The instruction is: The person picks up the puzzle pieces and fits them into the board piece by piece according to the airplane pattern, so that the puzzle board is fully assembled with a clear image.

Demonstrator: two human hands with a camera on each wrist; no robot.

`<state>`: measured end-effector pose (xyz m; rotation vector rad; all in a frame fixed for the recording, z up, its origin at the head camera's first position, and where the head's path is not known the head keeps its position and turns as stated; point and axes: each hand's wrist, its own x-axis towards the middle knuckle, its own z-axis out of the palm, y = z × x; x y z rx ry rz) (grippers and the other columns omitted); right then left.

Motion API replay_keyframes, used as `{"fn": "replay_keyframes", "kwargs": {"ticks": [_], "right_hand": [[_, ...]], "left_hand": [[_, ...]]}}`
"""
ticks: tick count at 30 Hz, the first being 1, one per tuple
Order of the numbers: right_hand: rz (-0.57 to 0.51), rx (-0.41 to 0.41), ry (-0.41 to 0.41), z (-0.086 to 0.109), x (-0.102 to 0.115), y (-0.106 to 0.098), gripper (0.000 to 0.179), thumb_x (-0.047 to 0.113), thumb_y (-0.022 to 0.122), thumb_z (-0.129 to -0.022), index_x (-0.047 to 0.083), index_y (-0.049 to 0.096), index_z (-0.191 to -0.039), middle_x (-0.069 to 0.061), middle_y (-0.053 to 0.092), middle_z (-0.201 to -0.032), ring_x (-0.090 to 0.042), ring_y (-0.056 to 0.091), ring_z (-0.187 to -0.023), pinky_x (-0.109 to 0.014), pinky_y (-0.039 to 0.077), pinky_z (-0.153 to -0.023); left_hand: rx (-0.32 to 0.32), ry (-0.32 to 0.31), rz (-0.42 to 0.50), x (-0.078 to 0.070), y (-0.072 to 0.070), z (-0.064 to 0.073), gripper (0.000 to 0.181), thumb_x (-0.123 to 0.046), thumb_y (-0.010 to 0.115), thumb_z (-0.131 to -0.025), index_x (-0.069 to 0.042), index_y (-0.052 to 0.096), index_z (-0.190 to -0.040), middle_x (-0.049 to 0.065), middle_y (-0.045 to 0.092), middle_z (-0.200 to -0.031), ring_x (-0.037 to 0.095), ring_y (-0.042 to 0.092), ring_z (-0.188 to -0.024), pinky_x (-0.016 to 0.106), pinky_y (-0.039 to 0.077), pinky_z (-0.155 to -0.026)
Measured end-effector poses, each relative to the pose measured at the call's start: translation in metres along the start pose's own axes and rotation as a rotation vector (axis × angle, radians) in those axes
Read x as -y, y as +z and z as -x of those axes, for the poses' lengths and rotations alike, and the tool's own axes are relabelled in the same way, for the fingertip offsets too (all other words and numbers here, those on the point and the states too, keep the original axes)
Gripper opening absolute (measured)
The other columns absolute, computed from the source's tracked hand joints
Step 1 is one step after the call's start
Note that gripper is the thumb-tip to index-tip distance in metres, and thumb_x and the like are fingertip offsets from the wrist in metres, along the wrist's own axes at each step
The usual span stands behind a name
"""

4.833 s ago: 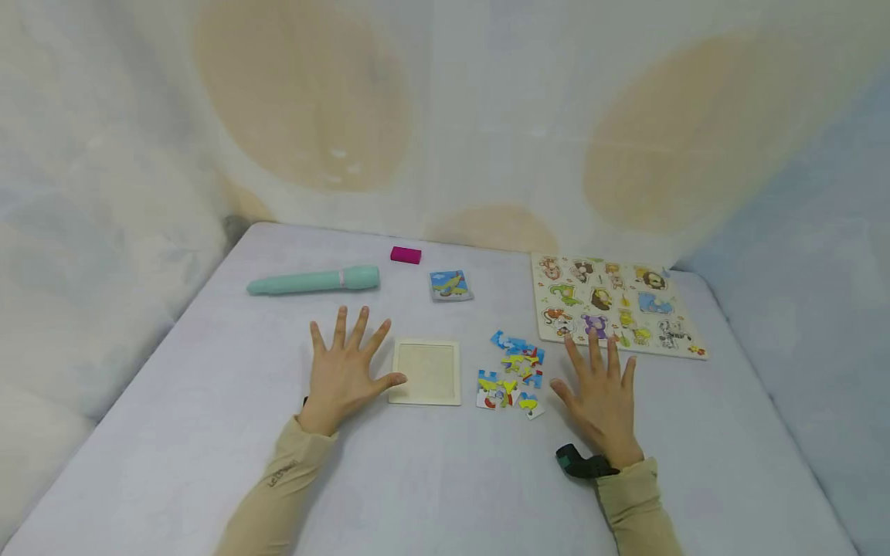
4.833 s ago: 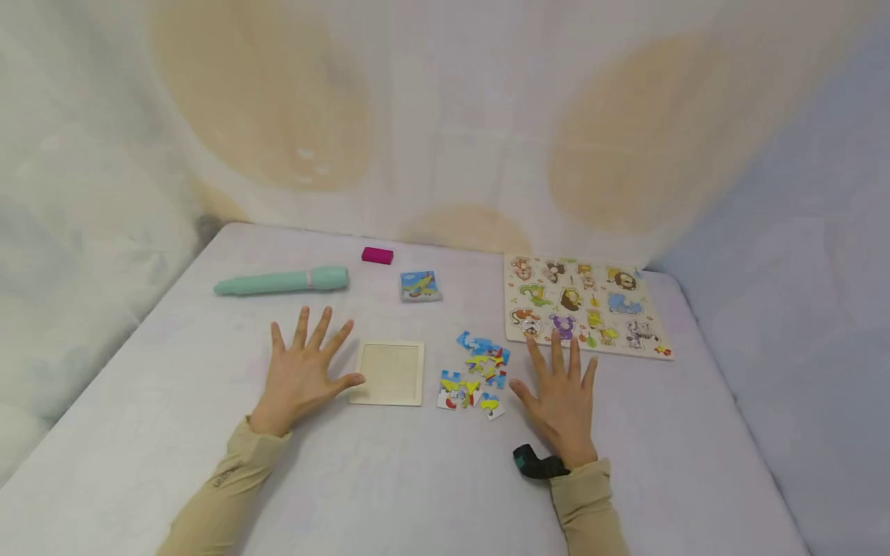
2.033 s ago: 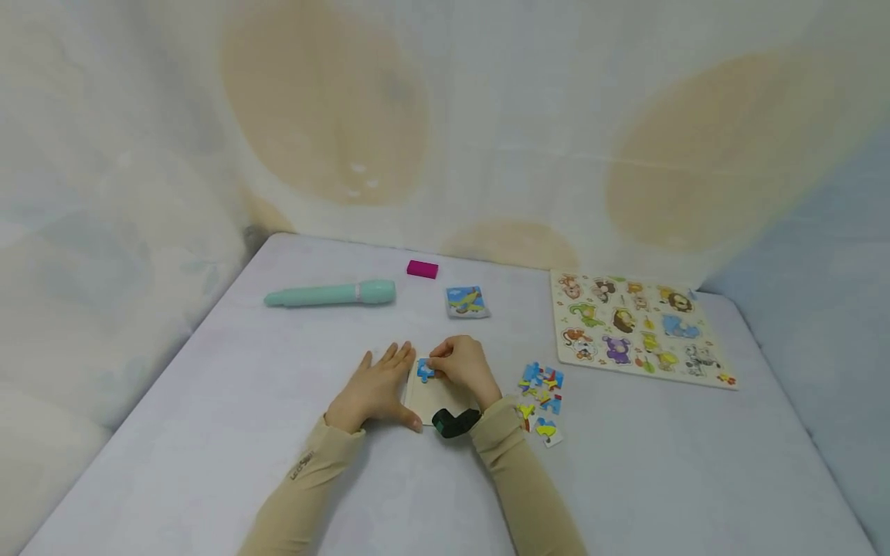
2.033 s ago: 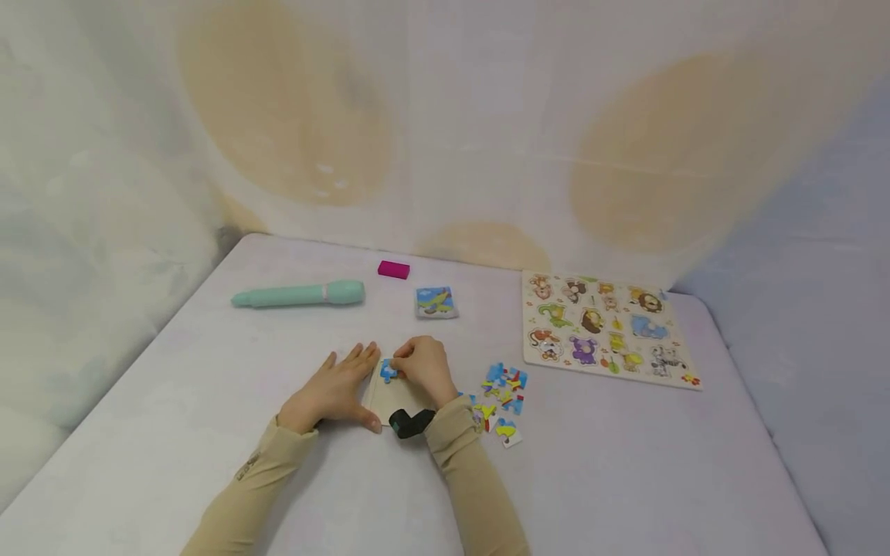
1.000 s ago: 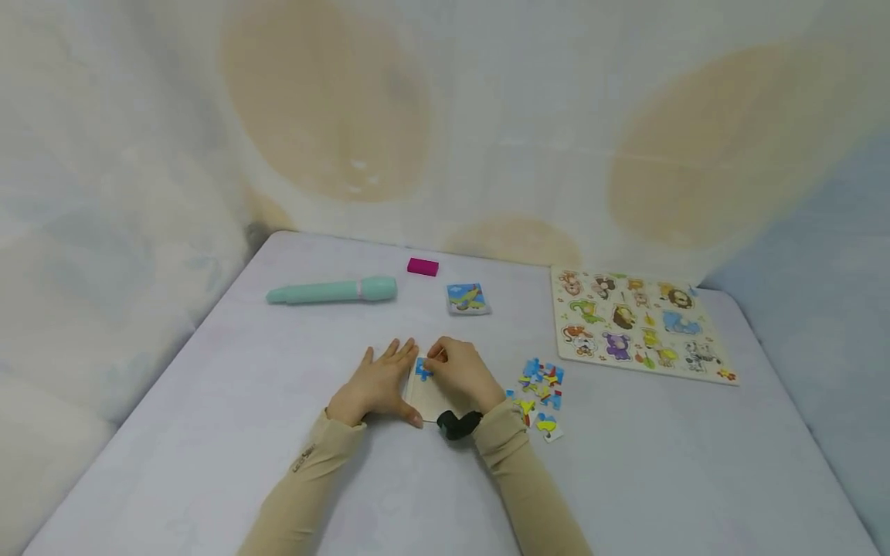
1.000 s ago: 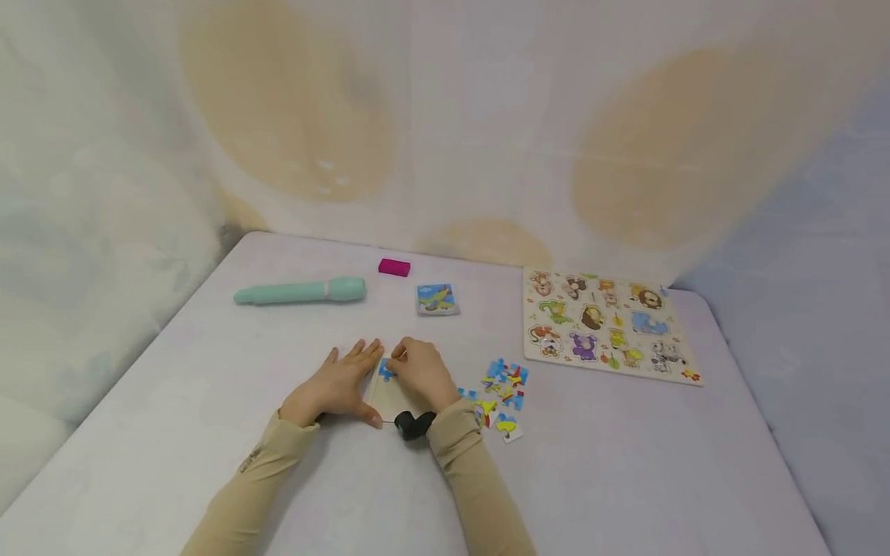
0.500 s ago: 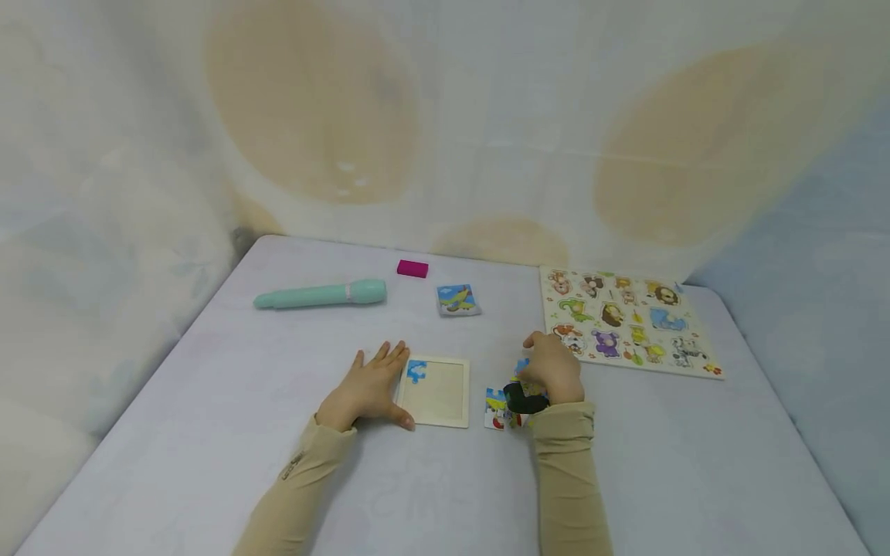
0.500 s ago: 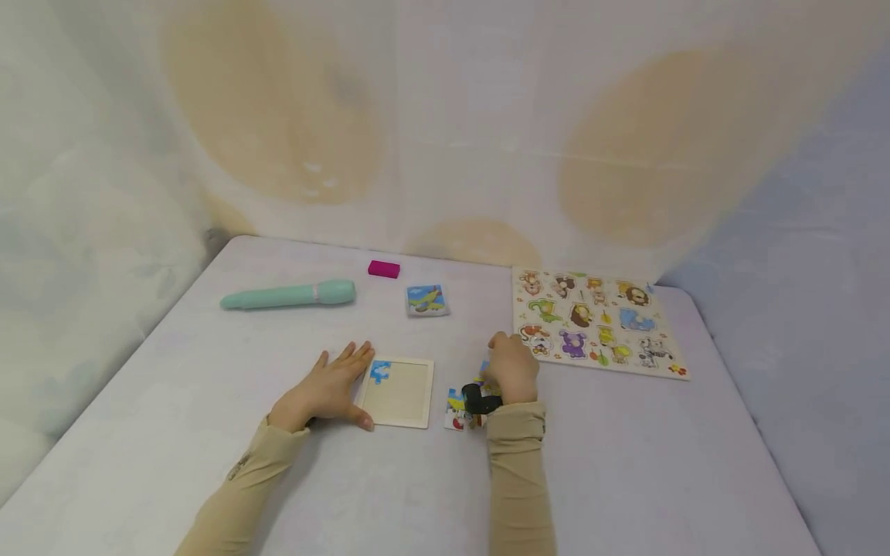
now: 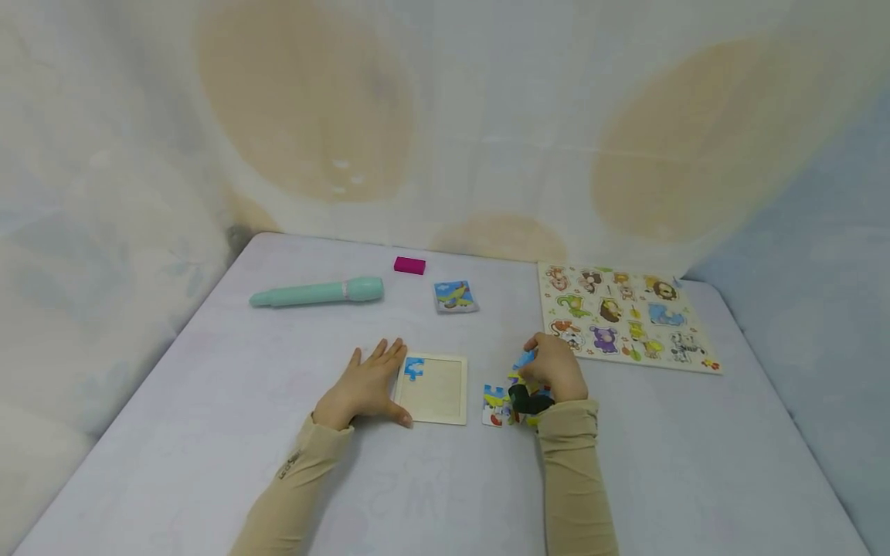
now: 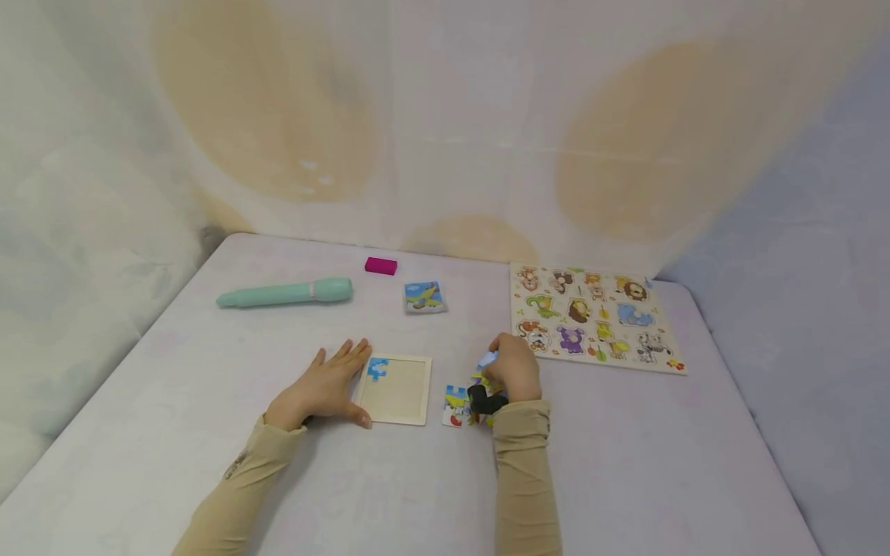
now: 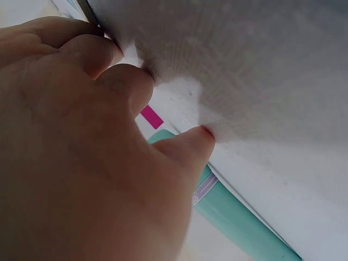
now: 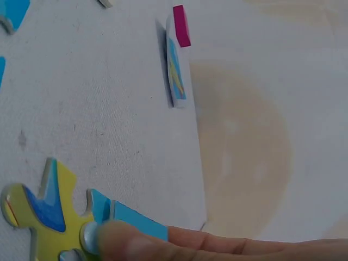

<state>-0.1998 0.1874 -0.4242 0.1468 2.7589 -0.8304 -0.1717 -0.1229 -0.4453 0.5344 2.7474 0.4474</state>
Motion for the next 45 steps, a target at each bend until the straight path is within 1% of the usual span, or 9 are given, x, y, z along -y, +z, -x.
{"fn": "replay_keyframes", "kwargs": {"ticks": [5,10,13,16,21,28,34,41,45], "right_hand": [[-0.047,-0.097,-0.052,0.001,0.003,-0.001,0.015,0.007,0.066,-0.088,-0.002,0.066,-0.101,-0.017,0.065,-0.089,-0.023,0.058,-0.074,-0.028,0.046,-0.059],[-0.141,-0.124,-0.132,0.000,0.012,0.003,0.014,0.008,0.064,-0.090,-0.002,0.067,-0.099,-0.016,0.069,-0.087,-0.021,0.062,-0.070,-0.026,0.047,-0.059],[-0.226,-0.099,-0.168,-0.002,0.023,0.012,0.019,0.008,0.065,-0.089,-0.001,0.067,-0.106,-0.016,0.071,-0.086,-0.019,0.066,-0.066,-0.023,0.050,-0.057],[-0.303,-0.033,-0.198,-0.002,0.037,0.024,0.024,0.010,0.065,-0.090,0.002,0.066,-0.112,-0.014,0.072,-0.087,-0.017,0.068,-0.065,-0.023,0.053,-0.058],[-0.370,0.064,-0.223,0.001,0.060,0.047,0.018,0.011,0.067,-0.090,0.003,0.068,-0.105,-0.011,0.073,-0.084,-0.013,0.067,-0.062,-0.026,0.056,-0.061],[-0.451,0.050,-0.208,0.003,0.079,0.072,0.013,0.007,0.064,-0.090,0.001,0.066,-0.101,-0.010,0.069,-0.074,-0.011,0.063,-0.051,-0.022,0.053,-0.050],[-0.424,0.002,-0.209,0.008,0.084,0.080,0.007,0.006,0.065,-0.089,-0.001,0.064,-0.087,-0.009,0.068,-0.068,-0.010,0.061,-0.049,-0.018,0.049,-0.047],[-0.236,-0.082,-0.206,0.010,0.084,0.078,0.009,0.009,0.067,-0.086,0.003,0.064,-0.080,-0.006,0.065,-0.065,-0.010,0.055,-0.050,-0.018,0.039,-0.046],[-0.168,-0.098,-0.207,0.011,0.081,0.078,0.009,0.009,0.067,-0.085,0.003,0.065,-0.079,-0.006,0.065,-0.070,-0.013,0.053,-0.056,-0.020,0.040,-0.048]], "left_hand": [[0.004,-0.006,0.002,0.000,-0.001,0.001,0.126,-0.055,0.087,-0.058,-0.004,0.023,-0.154,0.012,0.018,-0.162,0.035,0.011,-0.151,0.069,0.007,-0.115],[-0.006,0.006,0.010,-0.001,0.000,0.001,0.126,-0.054,0.087,-0.058,-0.002,0.024,-0.153,0.014,0.019,-0.162,0.036,0.012,-0.151,0.067,0.009,-0.117],[-0.003,0.024,0.021,-0.001,0.001,0.001,0.125,-0.053,0.087,-0.059,0.000,0.023,-0.152,0.016,0.018,-0.162,0.037,0.012,-0.151,0.061,0.011,-0.119],[-0.002,0.039,0.034,-0.001,0.002,0.001,0.125,-0.052,0.088,-0.059,0.003,0.023,-0.152,0.019,0.017,-0.161,0.037,0.013,-0.150,0.057,0.014,-0.120],[-0.004,0.037,0.033,-0.002,0.003,0.001,0.126,-0.053,0.088,-0.059,0.003,0.024,-0.152,0.019,0.018,-0.161,0.036,0.014,-0.150,0.054,0.017,-0.121],[-0.022,0.045,0.038,-0.006,0.003,-0.001,0.126,-0.054,0.088,-0.057,0.002,0.025,-0.151,0.019,0.019,-0.161,0.035,0.016,-0.150,0.054,0.019,-0.120],[-0.020,0.050,0.041,-0.007,0.003,0.000,0.127,-0.053,0.088,-0.057,0.003,0.024,-0.151,0.020,0.019,-0.160,0.036,0.016,-0.150,0.054,0.019,-0.120],[-0.029,0.055,0.041,-0.007,0.000,0.001,0.126,-0.052,0.088,-0.058,0.004,0.025,-0.151,0.020,0.020,-0.160,0.037,0.016,-0.150,0.055,0.019,-0.120],[-0.025,0.055,0.046,-0.006,0.002,0.001,0.126,-0.051,0.089,-0.058,0.005,0.025,-0.151,0.021,0.020,-0.160,0.037,0.016,-0.150,0.055,0.019,-0.120]]}}
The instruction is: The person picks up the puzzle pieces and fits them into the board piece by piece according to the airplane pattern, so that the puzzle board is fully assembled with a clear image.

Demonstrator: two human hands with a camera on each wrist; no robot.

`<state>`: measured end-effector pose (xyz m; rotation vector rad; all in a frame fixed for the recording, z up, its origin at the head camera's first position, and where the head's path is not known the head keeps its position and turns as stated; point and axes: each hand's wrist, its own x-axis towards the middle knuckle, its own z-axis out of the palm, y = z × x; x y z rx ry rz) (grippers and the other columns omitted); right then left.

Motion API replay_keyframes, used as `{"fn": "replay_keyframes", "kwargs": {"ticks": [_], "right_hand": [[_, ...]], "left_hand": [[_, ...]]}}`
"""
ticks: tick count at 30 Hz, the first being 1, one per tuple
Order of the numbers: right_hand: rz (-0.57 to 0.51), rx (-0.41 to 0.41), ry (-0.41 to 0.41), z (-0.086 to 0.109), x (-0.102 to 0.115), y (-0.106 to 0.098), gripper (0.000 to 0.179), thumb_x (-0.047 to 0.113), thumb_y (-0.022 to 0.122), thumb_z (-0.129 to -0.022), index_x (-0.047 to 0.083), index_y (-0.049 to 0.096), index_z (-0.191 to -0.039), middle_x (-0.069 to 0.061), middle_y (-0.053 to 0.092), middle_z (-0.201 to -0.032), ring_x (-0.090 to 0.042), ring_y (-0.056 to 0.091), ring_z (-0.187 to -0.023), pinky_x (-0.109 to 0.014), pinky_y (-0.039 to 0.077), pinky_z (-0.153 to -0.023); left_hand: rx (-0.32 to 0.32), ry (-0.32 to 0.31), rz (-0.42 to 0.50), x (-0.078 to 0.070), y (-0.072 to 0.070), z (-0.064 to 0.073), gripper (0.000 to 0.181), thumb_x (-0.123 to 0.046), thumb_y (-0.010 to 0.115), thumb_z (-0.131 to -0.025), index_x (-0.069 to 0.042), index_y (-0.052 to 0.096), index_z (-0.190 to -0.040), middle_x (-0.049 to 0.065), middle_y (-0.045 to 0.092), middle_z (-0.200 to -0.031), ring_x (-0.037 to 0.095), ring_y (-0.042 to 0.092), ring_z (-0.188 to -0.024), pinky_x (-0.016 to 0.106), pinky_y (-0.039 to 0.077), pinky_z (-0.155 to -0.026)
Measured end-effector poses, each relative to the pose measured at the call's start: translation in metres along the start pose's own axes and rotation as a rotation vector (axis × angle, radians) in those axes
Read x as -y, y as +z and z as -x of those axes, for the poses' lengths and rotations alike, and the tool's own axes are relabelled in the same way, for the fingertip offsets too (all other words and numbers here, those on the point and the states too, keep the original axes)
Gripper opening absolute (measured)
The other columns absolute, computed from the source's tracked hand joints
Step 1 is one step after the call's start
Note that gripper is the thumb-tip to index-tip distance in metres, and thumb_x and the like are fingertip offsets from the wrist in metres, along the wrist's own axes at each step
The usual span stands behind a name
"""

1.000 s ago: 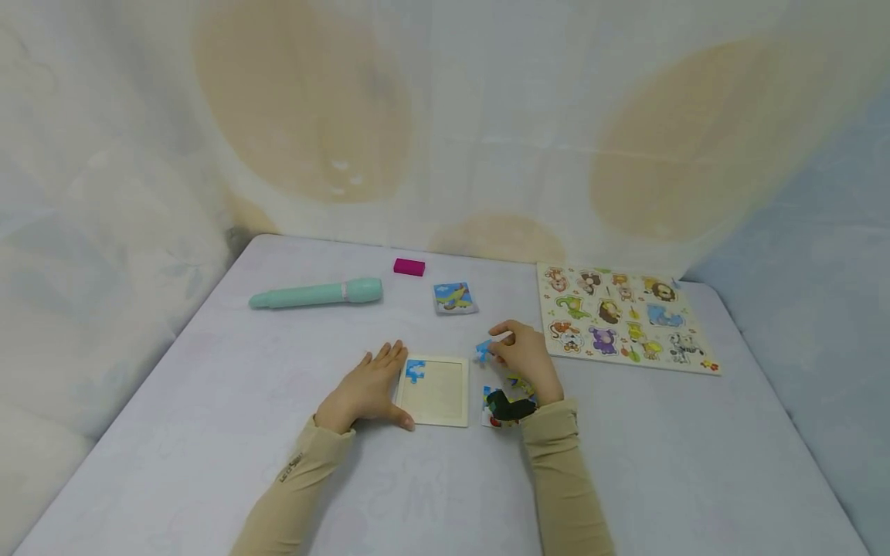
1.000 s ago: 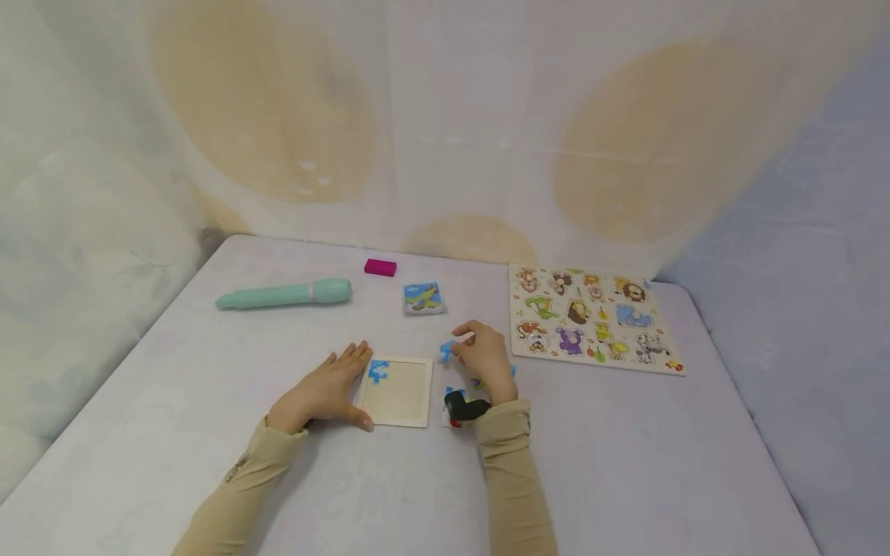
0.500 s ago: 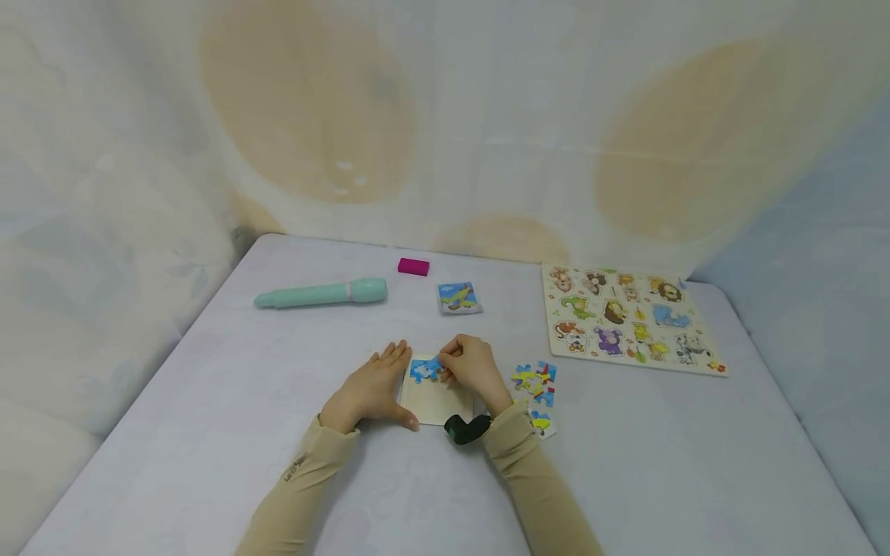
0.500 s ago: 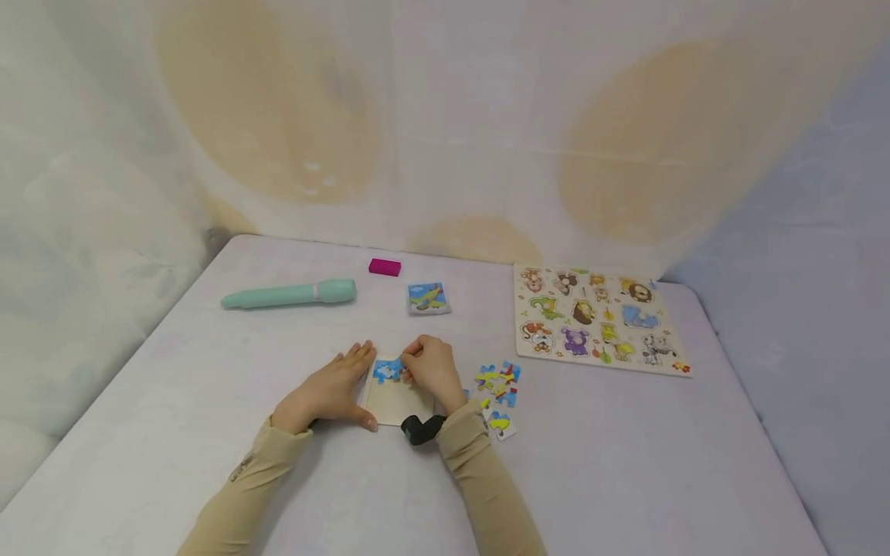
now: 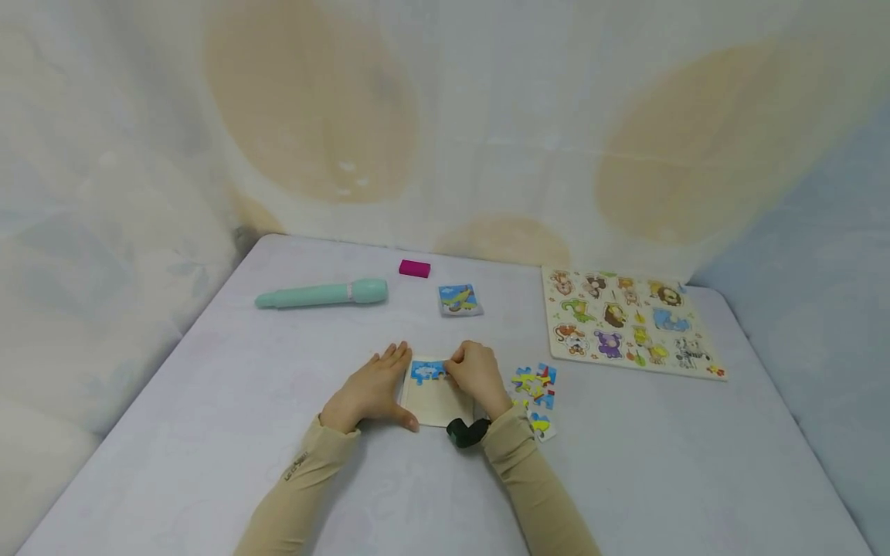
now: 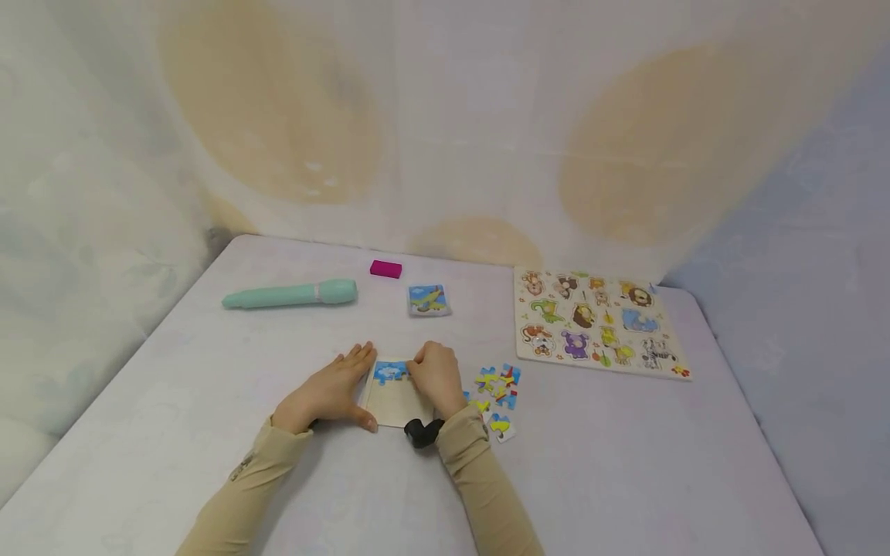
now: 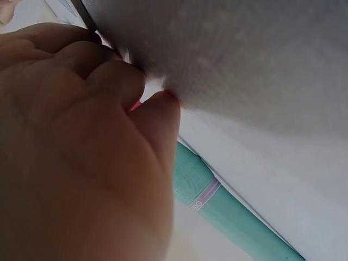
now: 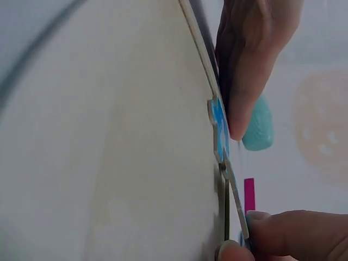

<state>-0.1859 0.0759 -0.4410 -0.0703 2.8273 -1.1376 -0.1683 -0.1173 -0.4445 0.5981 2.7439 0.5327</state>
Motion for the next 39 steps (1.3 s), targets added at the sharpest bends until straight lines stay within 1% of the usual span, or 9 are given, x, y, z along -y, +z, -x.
{"fn": "replay_keyframes", "kwargs": {"ticks": [6,16,21,24,27,31,34,36,39], "right_hand": [[0.046,0.003,-0.001,0.003,-0.001,0.007,0.011,0.012,0.067,-0.088,0.003,0.064,-0.082,-0.008,0.066,-0.077,-0.015,0.055,-0.063,-0.021,0.042,-0.052],[0.159,0.039,-0.005,0.003,0.002,0.007,0.016,0.017,0.067,-0.089,0.004,0.062,-0.082,-0.007,0.064,-0.074,-0.016,0.055,-0.061,-0.024,0.043,-0.051],[0.094,0.091,-0.007,0.001,0.001,0.000,0.017,0.021,0.067,-0.090,0.005,0.064,-0.086,-0.006,0.065,-0.076,-0.014,0.055,-0.061,-0.021,0.042,-0.051],[0.031,0.172,0.011,0.000,-0.003,-0.011,0.021,0.026,0.066,-0.091,0.005,0.066,-0.094,-0.006,0.066,-0.078,-0.013,0.056,-0.061,-0.021,0.043,-0.053],[0.008,0.210,0.034,-0.001,-0.009,-0.025,0.025,0.029,0.065,-0.092,0.006,0.067,-0.102,-0.008,0.068,-0.084,-0.015,0.061,-0.064,-0.023,0.047,-0.055],[0.092,0.111,0.073,0.000,-0.023,-0.049,0.030,0.027,0.068,-0.090,0.004,0.067,-0.109,-0.012,0.070,-0.099,-0.022,0.066,-0.080,-0.032,0.053,-0.068],[0.182,0.028,0.148,0.003,-0.037,-0.069,0.034,0.024,0.070,-0.087,0.003,0.065,-0.113,-0.017,0.069,-0.109,-0.028,0.066,-0.090,-0.040,0.054,-0.075],[0.232,0.001,0.210,0.005,-0.048,-0.081,0.036,0.022,0.070,-0.086,0.002,0.064,-0.116,-0.019,0.068,-0.113,-0.030,0.065,-0.090,-0.043,0.053,-0.074],[0.300,0.013,0.279,0.007,-0.061,-0.094,0.039,0.018,0.072,-0.083,0.002,0.064,-0.117,-0.020,0.067,-0.116,-0.031,0.063,-0.089,-0.045,0.053,-0.073]], "left_hand": [[0.021,-0.002,-0.009,-0.001,0.002,0.000,0.126,-0.052,0.088,-0.059,0.004,0.023,-0.151,0.019,0.019,-0.161,0.035,0.016,-0.150,0.053,0.018,-0.121],[0.025,0.027,-0.005,-0.003,-0.002,0.002,0.122,-0.048,0.088,-0.061,0.004,0.024,-0.151,0.018,0.020,-0.160,0.034,0.016,-0.150,0.052,0.017,-0.121],[0.023,0.032,-0.008,-0.002,-0.001,0.002,0.122,-0.048,0.088,-0.061,0.004,0.024,-0.151,0.019,0.020,-0.160,0.035,0.016,-0.150,0.053,0.018,-0.121],[0.032,0.027,-0.004,-0.003,-0.001,0.001,0.122,-0.048,0.088,-0.062,0.004,0.023,-0.151,0.019,0.020,-0.160,0.035,0.015,-0.150,0.053,0.018,-0.121],[0.040,0.015,-0.001,-0.003,0.000,0.001,0.122,-0.048,0.088,-0.062,0.003,0.022,-0.152,0.018,0.018,-0.161,0.034,0.014,-0.151,0.052,0.016,-0.121],[0.041,0.009,0.002,-0.002,0.000,0.001,0.122,-0.046,0.088,-0.062,0.002,0.022,-0.152,0.017,0.018,-0.161,0.034,0.013,-0.151,0.052,0.016,-0.122],[0.039,0.012,-0.003,-0.002,0.001,0.000,0.122,-0.046,0.088,-0.062,0.002,0.022,-0.152,0.017,0.018,-0.161,0.034,0.013,-0.151,0.052,0.015,-0.122],[0.037,0.013,-0.006,-0.002,0.001,0.000,0.122,-0.047,0.088,-0.062,0.002,0.022,-0.152,0.017,0.018,-0.161,0.034,0.014,-0.151,0.052,0.016,-0.122],[0.035,0.014,-0.009,-0.002,0.001,0.000,0.122,-0.047,0.088,-0.062,0.002,0.022,-0.152,0.017,0.018,-0.161,0.034,0.014,-0.151,0.052,0.016,-0.122]]}}
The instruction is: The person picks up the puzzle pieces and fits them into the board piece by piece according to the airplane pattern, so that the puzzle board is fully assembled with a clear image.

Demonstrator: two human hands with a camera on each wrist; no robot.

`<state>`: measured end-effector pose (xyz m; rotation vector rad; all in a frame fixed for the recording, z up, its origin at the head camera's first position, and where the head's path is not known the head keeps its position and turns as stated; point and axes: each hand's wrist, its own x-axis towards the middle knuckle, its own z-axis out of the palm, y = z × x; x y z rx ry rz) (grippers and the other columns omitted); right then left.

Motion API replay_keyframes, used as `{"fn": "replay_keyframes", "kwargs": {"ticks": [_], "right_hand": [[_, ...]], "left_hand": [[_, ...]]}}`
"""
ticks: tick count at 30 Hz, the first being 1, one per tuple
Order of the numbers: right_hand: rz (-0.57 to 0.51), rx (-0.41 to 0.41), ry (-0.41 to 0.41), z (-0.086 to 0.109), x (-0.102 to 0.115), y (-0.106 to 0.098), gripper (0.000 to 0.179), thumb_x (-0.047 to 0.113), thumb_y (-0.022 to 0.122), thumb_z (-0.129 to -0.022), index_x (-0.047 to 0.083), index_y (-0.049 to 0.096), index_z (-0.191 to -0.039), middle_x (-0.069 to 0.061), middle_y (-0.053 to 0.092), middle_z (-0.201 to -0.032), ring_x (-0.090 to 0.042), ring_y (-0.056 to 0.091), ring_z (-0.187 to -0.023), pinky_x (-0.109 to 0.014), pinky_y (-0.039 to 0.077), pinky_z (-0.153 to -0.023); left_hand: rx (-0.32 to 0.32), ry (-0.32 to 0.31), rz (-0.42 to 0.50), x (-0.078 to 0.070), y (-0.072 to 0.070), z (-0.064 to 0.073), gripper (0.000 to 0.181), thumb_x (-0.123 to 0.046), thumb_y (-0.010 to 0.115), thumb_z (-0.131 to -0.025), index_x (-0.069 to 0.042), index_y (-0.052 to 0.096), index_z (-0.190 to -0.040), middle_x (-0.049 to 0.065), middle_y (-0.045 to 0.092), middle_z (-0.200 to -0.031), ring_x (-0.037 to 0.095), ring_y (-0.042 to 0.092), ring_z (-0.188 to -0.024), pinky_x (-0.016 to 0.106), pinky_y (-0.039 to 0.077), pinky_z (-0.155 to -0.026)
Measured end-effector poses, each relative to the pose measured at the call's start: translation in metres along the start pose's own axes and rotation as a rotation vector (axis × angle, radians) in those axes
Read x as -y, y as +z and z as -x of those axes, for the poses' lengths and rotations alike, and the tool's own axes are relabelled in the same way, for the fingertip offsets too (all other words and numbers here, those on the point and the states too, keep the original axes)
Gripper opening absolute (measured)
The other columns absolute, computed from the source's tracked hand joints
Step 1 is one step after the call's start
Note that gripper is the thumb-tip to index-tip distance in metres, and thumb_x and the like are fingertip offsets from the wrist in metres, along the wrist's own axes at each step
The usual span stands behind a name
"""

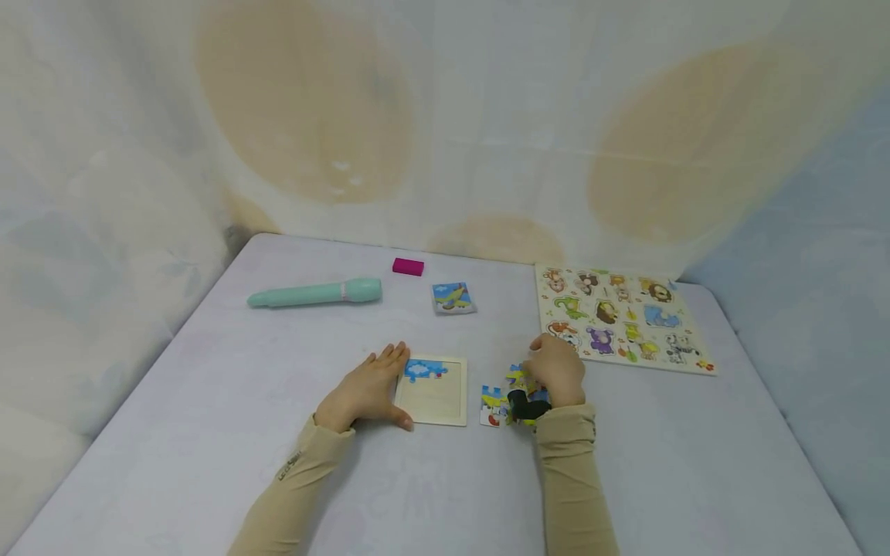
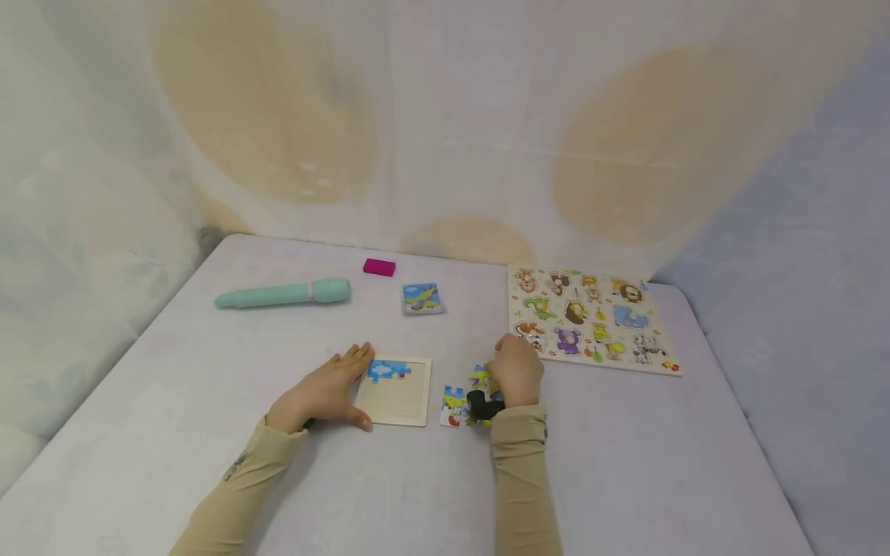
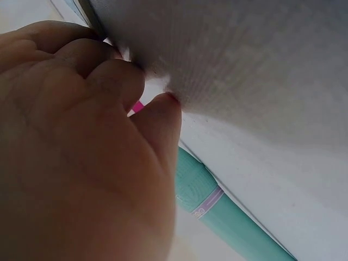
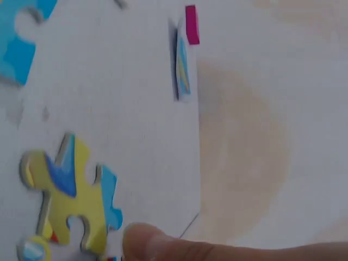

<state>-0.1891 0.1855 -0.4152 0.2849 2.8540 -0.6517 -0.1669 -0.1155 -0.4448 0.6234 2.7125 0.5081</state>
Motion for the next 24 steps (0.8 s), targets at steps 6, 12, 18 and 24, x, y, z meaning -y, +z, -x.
{"fn": "replay_keyframes", "kwargs": {"ticks": [6,12,18,24], "right_hand": [[0.046,0.046,0.041,-0.002,-0.015,-0.003,0.037,0.011,0.077,-0.077,0.003,0.067,-0.112,-0.017,0.068,-0.112,-0.028,0.062,-0.086,-0.044,0.052,-0.072],[0.014,0.012,0.010,-0.001,-0.013,-0.001,0.030,0.003,0.074,-0.075,0.001,0.068,-0.104,-0.019,0.068,-0.106,-0.030,0.062,-0.085,-0.043,0.053,-0.071],[-0.169,-0.104,-0.095,-0.002,-0.006,0.004,0.017,-0.002,0.068,-0.082,-0.004,0.066,-0.099,-0.023,0.067,-0.098,-0.031,0.064,-0.079,-0.035,0.051,-0.065],[-0.418,0.018,-0.164,-0.003,0.016,0.014,0.019,0.007,0.068,-0.089,-0.001,0.066,-0.106,-0.018,0.070,-0.088,-0.022,0.070,-0.065,-0.026,0.055,-0.056]], "left_hand": [[0.001,0.002,0.002,-0.001,-0.001,0.001,0.122,-0.047,0.088,-0.062,0.003,0.022,-0.152,0.018,0.019,-0.161,0.035,0.014,-0.150,0.053,0.016,-0.121],[0.002,-0.003,-0.005,-0.001,-0.001,0.000,0.122,-0.048,0.088,-0.062,0.002,0.022,-0.152,0.017,0.019,-0.161,0.034,0.014,-0.151,0.052,0.016,-0.122],[0.000,0.002,-0.011,-0.001,-0.001,0.000,0.123,-0.048,0.089,-0.061,0.003,0.023,-0.152,0.018,0.020,-0.161,0.035,0.015,-0.150,0.053,0.017,-0.121],[0.007,0.007,0.001,0.000,0.000,-0.001,0.124,-0.048,0.089,-0.060,0.001,0.022,-0.152,0.016,0.017,-0.161,0.034,0.013,-0.151,0.053,0.015,-0.122]]}}
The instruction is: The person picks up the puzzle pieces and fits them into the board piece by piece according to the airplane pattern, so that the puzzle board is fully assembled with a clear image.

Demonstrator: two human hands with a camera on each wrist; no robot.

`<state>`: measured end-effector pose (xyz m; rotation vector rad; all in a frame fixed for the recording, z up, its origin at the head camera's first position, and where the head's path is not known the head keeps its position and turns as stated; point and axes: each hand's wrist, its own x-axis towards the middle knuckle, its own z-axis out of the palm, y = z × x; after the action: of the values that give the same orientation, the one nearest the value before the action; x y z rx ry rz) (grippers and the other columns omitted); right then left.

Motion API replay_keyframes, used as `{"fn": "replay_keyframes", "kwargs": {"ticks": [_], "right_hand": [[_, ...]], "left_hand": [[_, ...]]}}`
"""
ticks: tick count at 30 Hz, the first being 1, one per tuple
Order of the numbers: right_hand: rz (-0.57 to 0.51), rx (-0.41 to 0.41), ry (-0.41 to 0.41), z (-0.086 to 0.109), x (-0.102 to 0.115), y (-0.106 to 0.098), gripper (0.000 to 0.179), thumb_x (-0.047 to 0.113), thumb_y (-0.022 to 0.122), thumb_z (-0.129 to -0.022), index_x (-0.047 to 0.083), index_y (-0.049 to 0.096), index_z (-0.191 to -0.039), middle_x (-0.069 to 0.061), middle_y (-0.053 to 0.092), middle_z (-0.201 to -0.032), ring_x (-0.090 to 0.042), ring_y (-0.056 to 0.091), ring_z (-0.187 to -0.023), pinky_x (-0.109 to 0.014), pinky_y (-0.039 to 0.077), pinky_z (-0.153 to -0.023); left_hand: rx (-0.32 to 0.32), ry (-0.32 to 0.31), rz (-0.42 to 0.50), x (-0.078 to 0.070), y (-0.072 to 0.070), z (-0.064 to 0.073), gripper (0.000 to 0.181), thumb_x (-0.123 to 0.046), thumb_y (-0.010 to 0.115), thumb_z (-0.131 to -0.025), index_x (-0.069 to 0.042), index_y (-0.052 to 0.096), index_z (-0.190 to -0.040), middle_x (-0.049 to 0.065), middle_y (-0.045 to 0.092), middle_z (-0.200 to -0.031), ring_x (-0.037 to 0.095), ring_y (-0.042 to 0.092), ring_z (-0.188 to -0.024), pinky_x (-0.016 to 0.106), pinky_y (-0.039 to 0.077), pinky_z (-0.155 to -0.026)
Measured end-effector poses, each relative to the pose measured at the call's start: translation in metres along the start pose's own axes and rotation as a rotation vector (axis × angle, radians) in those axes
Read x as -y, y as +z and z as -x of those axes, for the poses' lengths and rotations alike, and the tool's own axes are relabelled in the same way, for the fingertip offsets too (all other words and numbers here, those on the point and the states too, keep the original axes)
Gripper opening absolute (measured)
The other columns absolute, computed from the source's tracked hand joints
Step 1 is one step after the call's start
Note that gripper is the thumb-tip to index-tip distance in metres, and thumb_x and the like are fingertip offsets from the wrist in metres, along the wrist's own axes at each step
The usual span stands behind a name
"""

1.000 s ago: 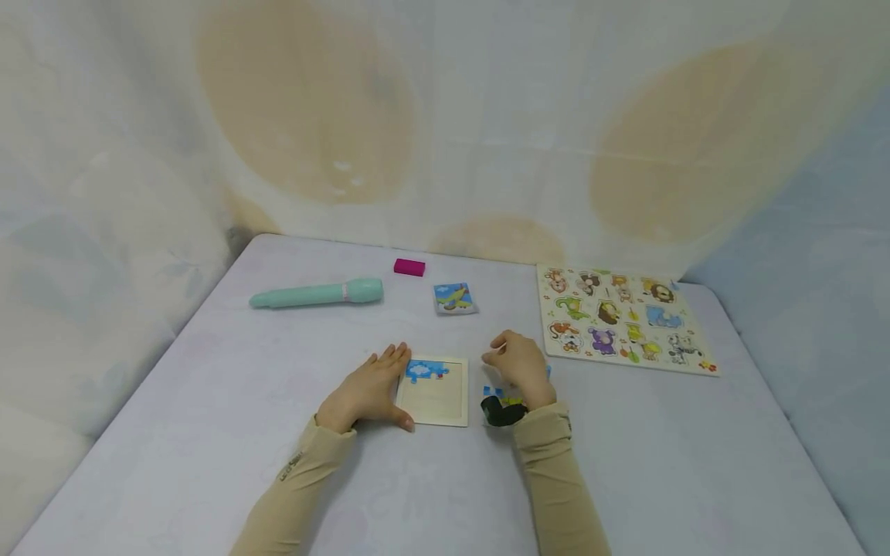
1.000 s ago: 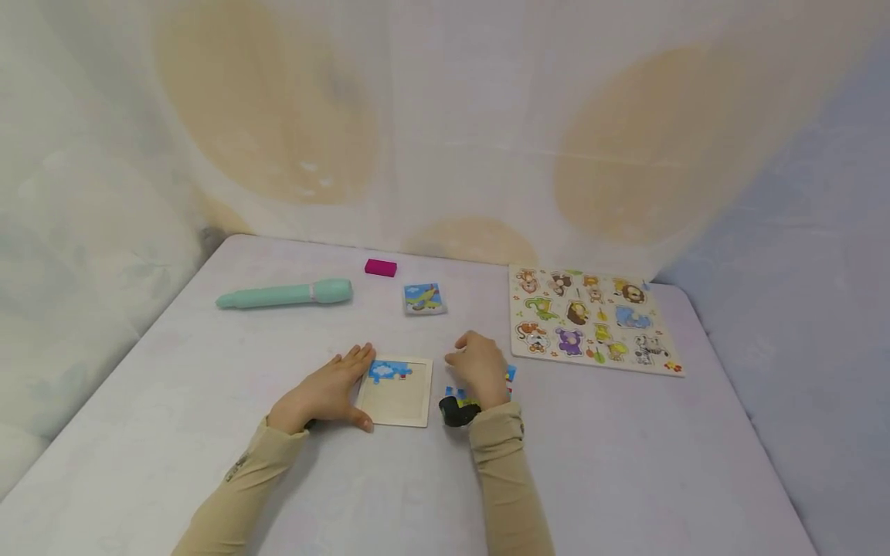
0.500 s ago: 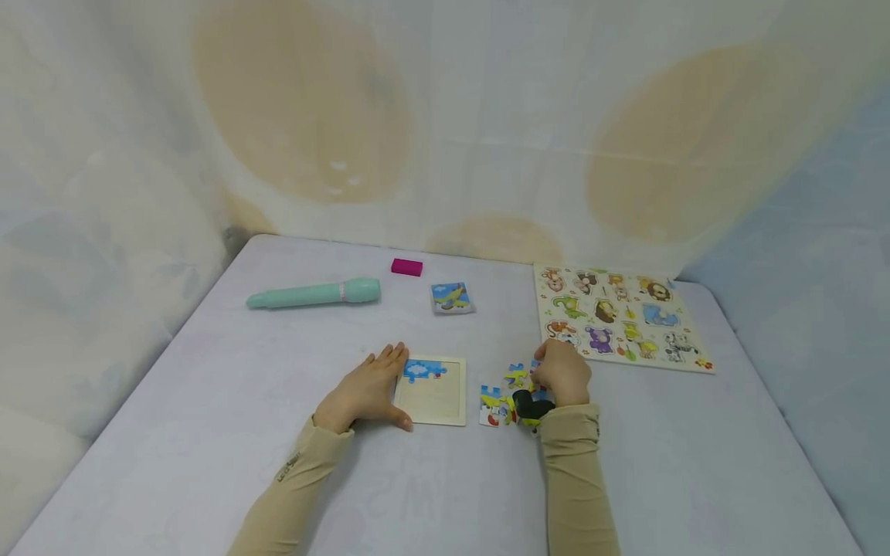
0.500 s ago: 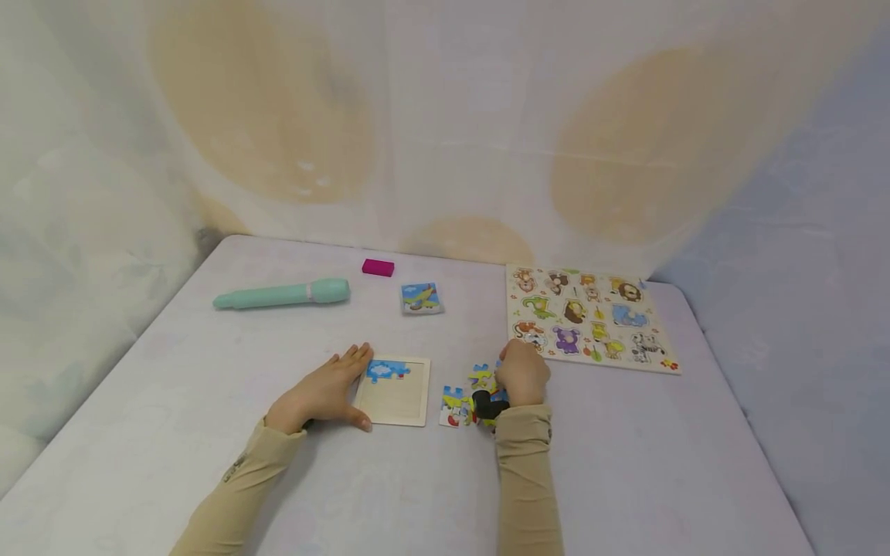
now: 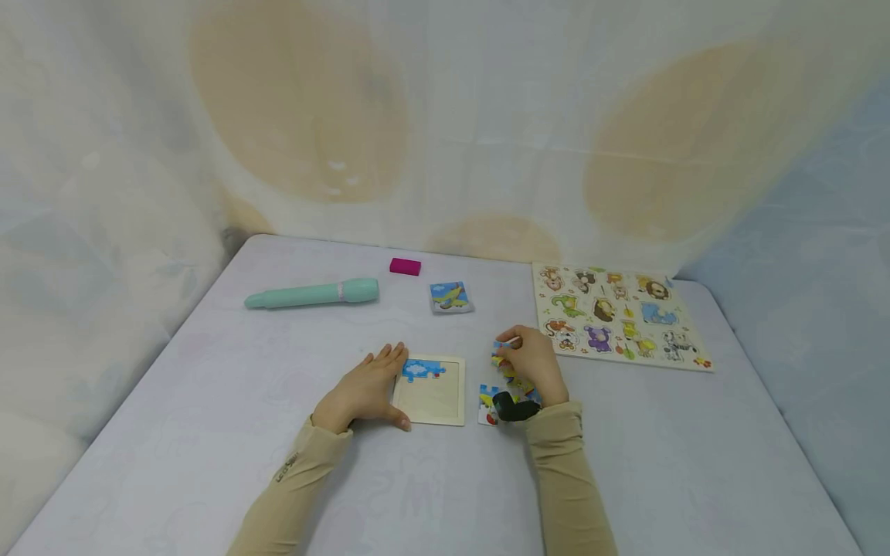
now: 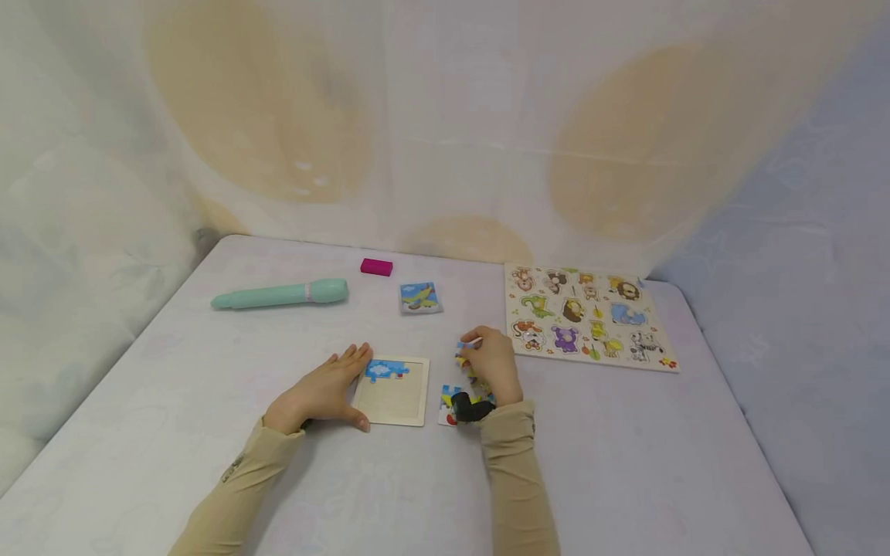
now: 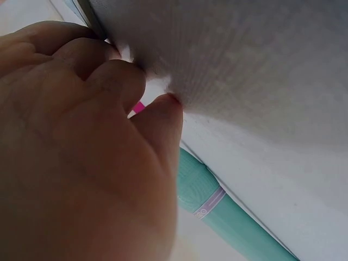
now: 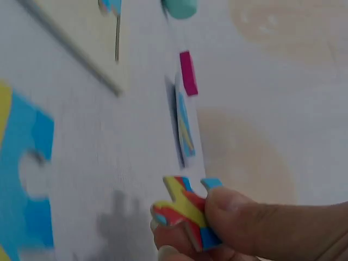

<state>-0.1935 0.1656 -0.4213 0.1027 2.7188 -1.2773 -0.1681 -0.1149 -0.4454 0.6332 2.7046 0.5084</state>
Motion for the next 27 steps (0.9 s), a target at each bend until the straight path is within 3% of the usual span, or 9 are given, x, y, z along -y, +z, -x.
{"fn": "replay_keyframes", "kwargs": {"ticks": [5,10,18,23,27], "right_hand": [[-0.054,0.124,-0.022,0.000,0.018,0.027,0.020,0.013,0.070,-0.088,0.003,0.068,-0.105,-0.011,0.072,-0.083,-0.014,0.068,-0.062,-0.025,0.056,-0.056],[-0.033,0.165,-0.081,0.001,0.023,0.047,0.017,0.015,0.072,-0.086,0.005,0.070,-0.099,-0.007,0.073,-0.076,-0.014,0.067,-0.059,-0.024,0.053,-0.053],[0.101,0.103,-0.103,0.004,0.023,0.061,0.014,0.021,0.074,-0.085,0.008,0.069,-0.089,-0.004,0.069,-0.077,-0.012,0.058,-0.061,-0.022,0.043,-0.053],[0.112,0.043,-0.093,0.006,0.023,0.065,0.015,0.018,0.075,-0.083,0.007,0.066,-0.083,-0.005,0.066,-0.077,-0.014,0.055,-0.064,-0.022,0.041,-0.053],[0.133,0.014,-0.103,0.007,0.026,0.069,0.013,0.015,0.075,-0.083,0.006,0.065,-0.086,-0.007,0.065,-0.079,-0.016,0.055,-0.066,-0.024,0.042,-0.055]], "left_hand": [[0.002,0.001,0.006,-0.001,-0.002,0.000,0.124,-0.048,0.089,-0.060,0.001,0.022,-0.152,0.016,0.017,-0.161,0.034,0.013,-0.151,0.054,0.015,-0.121],[0.006,0.003,0.015,-0.001,-0.003,0.000,0.123,-0.046,0.089,-0.061,0.001,0.023,-0.152,0.016,0.018,-0.161,0.035,0.013,-0.151,0.054,0.015,-0.121],[0.013,-0.012,0.016,-0.004,-0.003,0.003,0.120,-0.045,0.089,-0.062,-0.001,0.024,-0.152,0.014,0.020,-0.161,0.033,0.015,-0.151,0.052,0.016,-0.122],[0.008,-0.006,0.011,-0.006,-0.004,0.004,0.119,-0.045,0.088,-0.063,0.000,0.025,-0.152,0.015,0.021,-0.161,0.033,0.017,-0.150,0.052,0.017,-0.121],[0.004,0.001,0.005,-0.006,-0.004,0.004,0.119,-0.046,0.088,-0.063,0.001,0.025,-0.152,0.015,0.022,-0.160,0.033,0.018,-0.150,0.053,0.018,-0.121]]}}
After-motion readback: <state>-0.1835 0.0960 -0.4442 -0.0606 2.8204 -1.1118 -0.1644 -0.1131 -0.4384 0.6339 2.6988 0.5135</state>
